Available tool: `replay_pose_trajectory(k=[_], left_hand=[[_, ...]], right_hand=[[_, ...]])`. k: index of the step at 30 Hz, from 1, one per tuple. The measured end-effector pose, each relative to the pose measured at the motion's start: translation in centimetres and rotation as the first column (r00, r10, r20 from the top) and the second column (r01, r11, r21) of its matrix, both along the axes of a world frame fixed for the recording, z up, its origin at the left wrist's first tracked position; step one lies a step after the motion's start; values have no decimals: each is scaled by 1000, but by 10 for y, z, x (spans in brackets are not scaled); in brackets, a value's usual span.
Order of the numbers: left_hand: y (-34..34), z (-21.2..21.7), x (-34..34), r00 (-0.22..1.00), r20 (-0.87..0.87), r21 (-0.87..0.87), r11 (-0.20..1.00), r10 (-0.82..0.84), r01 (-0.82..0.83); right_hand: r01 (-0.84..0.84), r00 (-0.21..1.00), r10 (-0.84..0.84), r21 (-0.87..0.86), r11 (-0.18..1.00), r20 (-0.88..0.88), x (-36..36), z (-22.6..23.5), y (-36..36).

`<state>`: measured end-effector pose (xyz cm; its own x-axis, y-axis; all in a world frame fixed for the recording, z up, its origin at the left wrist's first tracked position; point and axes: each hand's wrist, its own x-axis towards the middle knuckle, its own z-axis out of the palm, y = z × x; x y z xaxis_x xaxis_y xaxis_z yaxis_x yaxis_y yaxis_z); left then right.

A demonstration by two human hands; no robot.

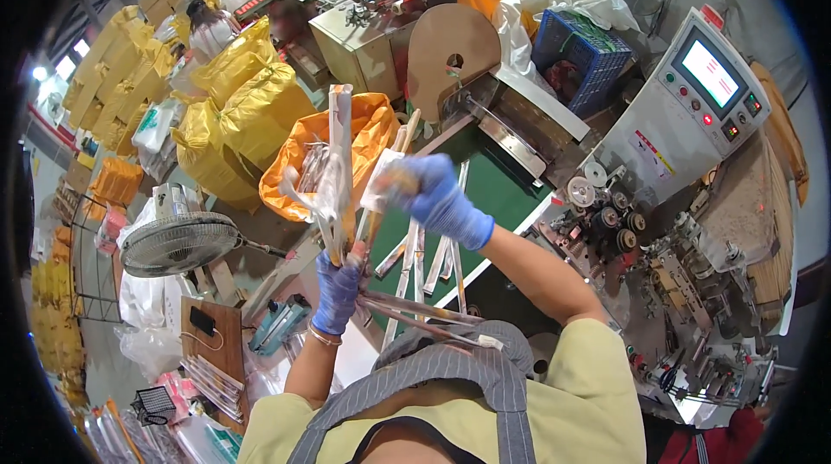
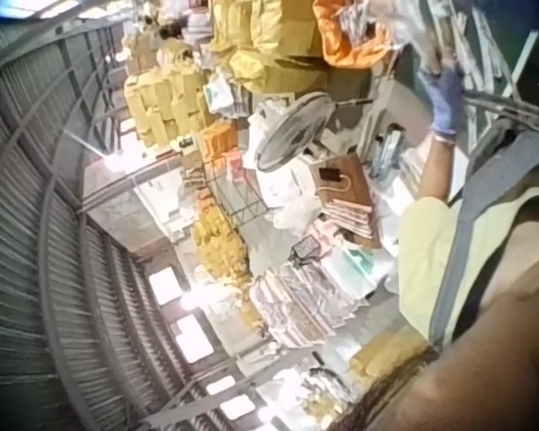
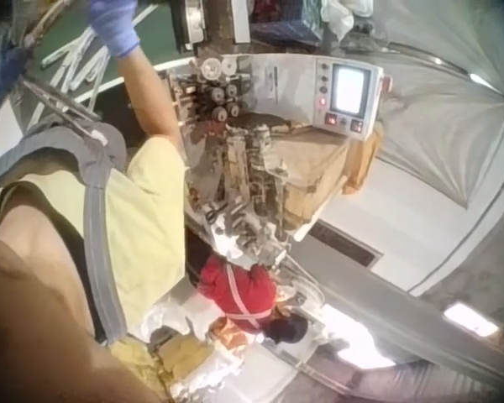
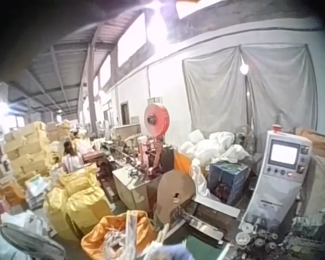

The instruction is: The recorder bundles sticks, wraps them in paper, and places them into a packaging machine or onto a conveyor belt.

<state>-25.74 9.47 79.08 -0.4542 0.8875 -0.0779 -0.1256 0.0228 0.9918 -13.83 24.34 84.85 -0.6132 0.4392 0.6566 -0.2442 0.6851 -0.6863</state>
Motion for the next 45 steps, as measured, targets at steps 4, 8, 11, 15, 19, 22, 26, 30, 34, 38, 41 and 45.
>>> replay_pose_trajectory(k=[4,8,11,15,19,22,26,30,34,38,41,45], left_hand=[[-7,-7,1,910,-407,136,990,80,-26],[-12,-20,1,697,-682,292,956,221,-17],[-14,-27,0,643,-729,301,954,235,-7],[-17,-11,4,777,-600,266,964,191,-31],[-25,-29,-2,852,-512,212,977,112,-1],[-23,-25,-1,791,-592,236,972,152,-10],[-26,-26,-2,831,-553,216,974,58,76],[-34,-26,-7,883,-468,128,992,42,20],[-24,-20,0,911,-413,150,985,-10,79],[-18,-19,0,879,-470,179,968,-74,178],[-16,-27,-4,898,-427,147,971,-108,187],[-9,-22,2,964,-235,86,986,-121,145]], right_hand=[[475,854,-520,-451,756,26,14,7,22],[452,884,-448,-482,750,132,22,10,24],[381,911,-399,-570,728,101,22,9,24],[142,970,-240,-734,664,-28,25,10,19],[103,995,-46,-803,586,94,31,11,16],[97,979,-200,-794,600,-32,25,18,11],[253,938,-346,-671,697,-6,22,29,13],[414,676,-644,-538,734,-358,68,76,88],[200,978,-139,-504,840,155,53,95,75],[61,901,45,-230,971,431,23,96,49],[63,903,-93,84,994,420,17,84,47],[-27,858,-411,828,561,307,9,41,17]])
